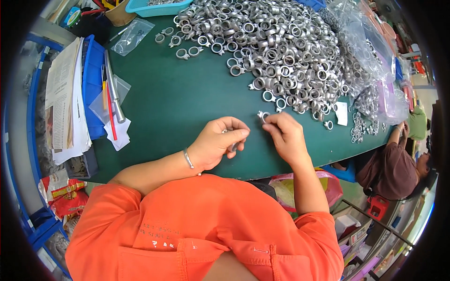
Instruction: The person picks up small metal rings from a pile on a green table, handles them with both hands to check their quality, and places them into a plastic bag.
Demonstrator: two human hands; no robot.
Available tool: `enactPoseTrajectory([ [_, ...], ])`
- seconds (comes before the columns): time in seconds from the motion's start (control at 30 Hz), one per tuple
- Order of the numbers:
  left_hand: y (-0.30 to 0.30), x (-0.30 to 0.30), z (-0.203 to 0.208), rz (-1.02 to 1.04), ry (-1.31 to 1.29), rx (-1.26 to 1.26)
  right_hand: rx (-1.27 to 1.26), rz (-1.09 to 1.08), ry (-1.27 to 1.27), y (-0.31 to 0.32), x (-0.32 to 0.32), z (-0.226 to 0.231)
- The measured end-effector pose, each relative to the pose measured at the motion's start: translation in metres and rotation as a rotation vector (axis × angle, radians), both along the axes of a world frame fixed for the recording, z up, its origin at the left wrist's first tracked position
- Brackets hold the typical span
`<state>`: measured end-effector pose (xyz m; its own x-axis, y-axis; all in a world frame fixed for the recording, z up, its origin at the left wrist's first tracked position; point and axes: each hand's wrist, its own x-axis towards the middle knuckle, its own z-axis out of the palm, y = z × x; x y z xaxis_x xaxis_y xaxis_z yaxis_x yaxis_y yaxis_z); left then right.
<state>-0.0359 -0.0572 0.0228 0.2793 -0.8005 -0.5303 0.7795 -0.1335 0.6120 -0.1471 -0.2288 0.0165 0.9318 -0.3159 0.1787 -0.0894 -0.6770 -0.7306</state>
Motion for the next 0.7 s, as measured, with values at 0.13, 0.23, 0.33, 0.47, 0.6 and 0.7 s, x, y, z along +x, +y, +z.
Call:
enactPoseTrajectory([
  [0.13, -0.001, -0.001, -0.001, -0.057, -0.070, -0.005, 0.710, -0.045, 0.080, 0.029, -0.010, 0.007],
  [0.23, 0.002, -0.001, -0.003, -0.034, -0.051, -0.026, 0.838, -0.050, 0.020, 0.041, -0.011, 0.006],
  [0.33, 0.003, -0.001, 0.001, 0.006, -0.017, -0.044, 0.658, -0.008, -0.040, 0.044, -0.013, -0.001],
  [0.47, 0.005, -0.003, 0.005, -0.039, -0.293, -0.009, 0.265, 0.133, -0.220, 0.040, -0.008, -0.003],
  [0.6, 0.005, -0.006, 0.003, 0.000, -0.814, -0.104, 1.016, -0.041, -0.149, 0.041, -0.014, -0.002],
  [0.7, 0.005, -0.006, 0.006, -0.035, -0.907, -0.120, 1.122, -0.097, -0.082, 0.040, -0.010, 0.008],
])
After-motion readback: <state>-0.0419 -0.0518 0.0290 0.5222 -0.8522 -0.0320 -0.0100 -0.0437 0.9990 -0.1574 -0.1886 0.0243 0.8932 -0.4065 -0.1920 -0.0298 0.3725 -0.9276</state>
